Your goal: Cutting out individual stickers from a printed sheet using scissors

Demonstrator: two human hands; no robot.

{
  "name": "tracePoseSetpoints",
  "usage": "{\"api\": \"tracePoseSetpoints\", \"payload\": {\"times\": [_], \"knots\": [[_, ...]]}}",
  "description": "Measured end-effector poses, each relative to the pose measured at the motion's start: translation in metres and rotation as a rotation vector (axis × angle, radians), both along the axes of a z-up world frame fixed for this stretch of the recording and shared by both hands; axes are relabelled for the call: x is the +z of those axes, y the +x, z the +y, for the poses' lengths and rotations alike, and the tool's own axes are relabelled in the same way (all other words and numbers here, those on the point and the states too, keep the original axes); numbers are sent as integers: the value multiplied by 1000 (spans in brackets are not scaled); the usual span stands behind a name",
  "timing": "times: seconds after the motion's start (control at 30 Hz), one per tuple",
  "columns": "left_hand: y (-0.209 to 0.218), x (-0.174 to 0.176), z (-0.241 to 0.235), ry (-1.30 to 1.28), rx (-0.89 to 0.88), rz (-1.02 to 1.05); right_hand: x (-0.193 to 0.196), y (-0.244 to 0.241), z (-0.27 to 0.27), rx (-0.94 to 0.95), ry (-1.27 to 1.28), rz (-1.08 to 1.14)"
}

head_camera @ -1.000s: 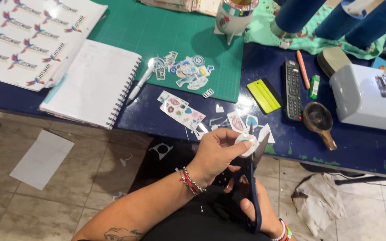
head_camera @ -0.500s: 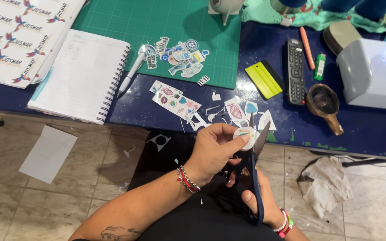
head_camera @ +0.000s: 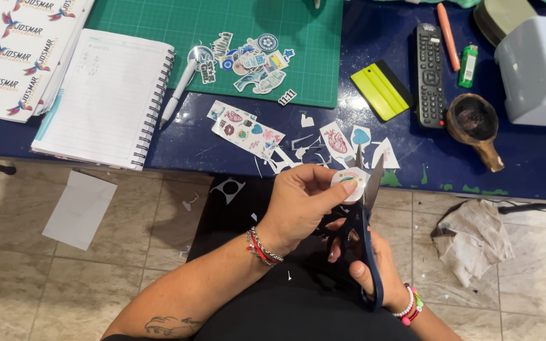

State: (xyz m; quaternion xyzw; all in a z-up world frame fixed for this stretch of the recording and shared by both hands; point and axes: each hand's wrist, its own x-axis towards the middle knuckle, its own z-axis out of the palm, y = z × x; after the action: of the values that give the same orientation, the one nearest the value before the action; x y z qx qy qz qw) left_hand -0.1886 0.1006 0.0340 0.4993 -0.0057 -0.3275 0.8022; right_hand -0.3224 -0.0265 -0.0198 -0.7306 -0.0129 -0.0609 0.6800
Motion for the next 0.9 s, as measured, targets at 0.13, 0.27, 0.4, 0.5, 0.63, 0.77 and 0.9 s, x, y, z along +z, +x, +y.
{"api": "tracePoseSetpoints", "payload": {"times": [0.13,0.27,0.4,0.5,0.63,0.77,0.9], "knots": [[4,2,3,-28,-20,-17,-3,-1,-3,2,47,30],[9,-6,4,56,-34,-180,-3,-2,-5,2,59,51],[10,-11,4,32,-33,-202,-5,-5,-7,-6,66,70],[11,-12,4,6,-29,-195,-3,-6,-7,8,147,62],[13,-12,5,1,-44,-202,-4,-6,-10,17,144,77],[18,-10,7,15,-90,-172,-6,-8,-14,30,147,76],[21,-10,9,16,-114,-158,-4,-8,-17,23,94,79]]}}
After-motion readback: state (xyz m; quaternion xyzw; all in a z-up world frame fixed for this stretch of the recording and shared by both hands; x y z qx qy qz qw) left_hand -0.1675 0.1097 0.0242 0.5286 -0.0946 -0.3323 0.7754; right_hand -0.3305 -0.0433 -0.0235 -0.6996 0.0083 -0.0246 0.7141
